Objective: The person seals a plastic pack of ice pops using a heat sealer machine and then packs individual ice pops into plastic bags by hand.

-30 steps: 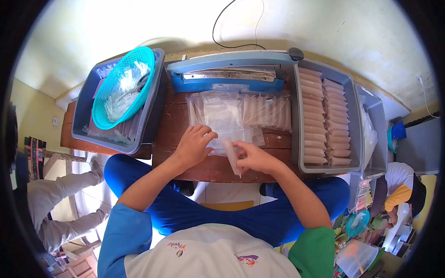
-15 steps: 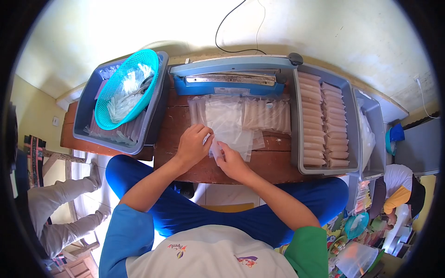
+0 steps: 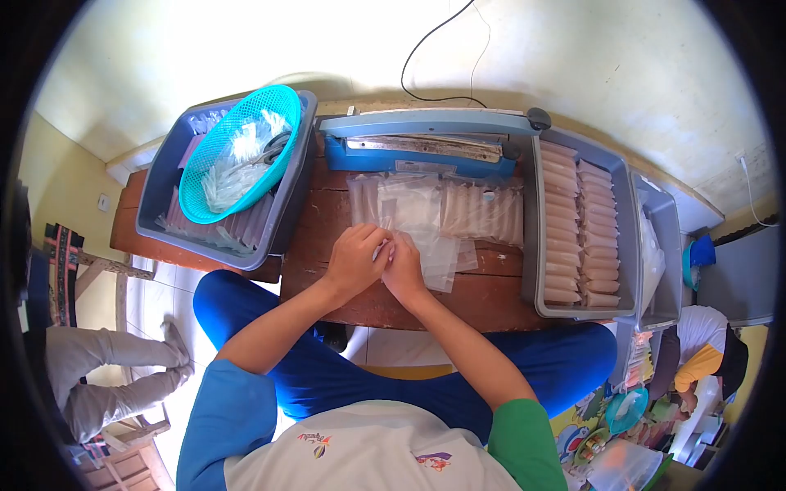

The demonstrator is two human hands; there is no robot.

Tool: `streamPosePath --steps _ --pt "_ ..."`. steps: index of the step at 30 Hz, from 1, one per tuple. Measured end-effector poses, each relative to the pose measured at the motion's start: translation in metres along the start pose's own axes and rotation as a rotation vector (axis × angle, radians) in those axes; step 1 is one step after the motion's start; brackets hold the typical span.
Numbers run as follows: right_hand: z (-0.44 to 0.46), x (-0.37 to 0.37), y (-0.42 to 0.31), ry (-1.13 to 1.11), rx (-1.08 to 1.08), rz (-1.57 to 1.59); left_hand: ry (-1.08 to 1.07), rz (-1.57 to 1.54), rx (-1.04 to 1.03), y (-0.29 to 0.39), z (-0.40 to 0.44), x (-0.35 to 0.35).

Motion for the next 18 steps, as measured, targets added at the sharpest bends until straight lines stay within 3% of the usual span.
streamPosePath --steps 13,18 --pt "0.020 0.007 -0.001 -0.005 0.062 -0.015 0.014 -0.038 -0.005 -0.005 0.005 -0.002" --pt "0.022 -0.004 0.027 -0.128 -0.155 0.051 0.028 -0.043 -0.012 -0.006 0.004 -0.002"
Point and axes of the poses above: each hand's wrist, its own z-axis towards the middle knuckle, its own x-axis out of the back of the hand, y = z × x, the point moved 10 cm from there along z, towards the middle knuckle, and after that the axes turned 15 degrees about -y, right-handed, at the moved point
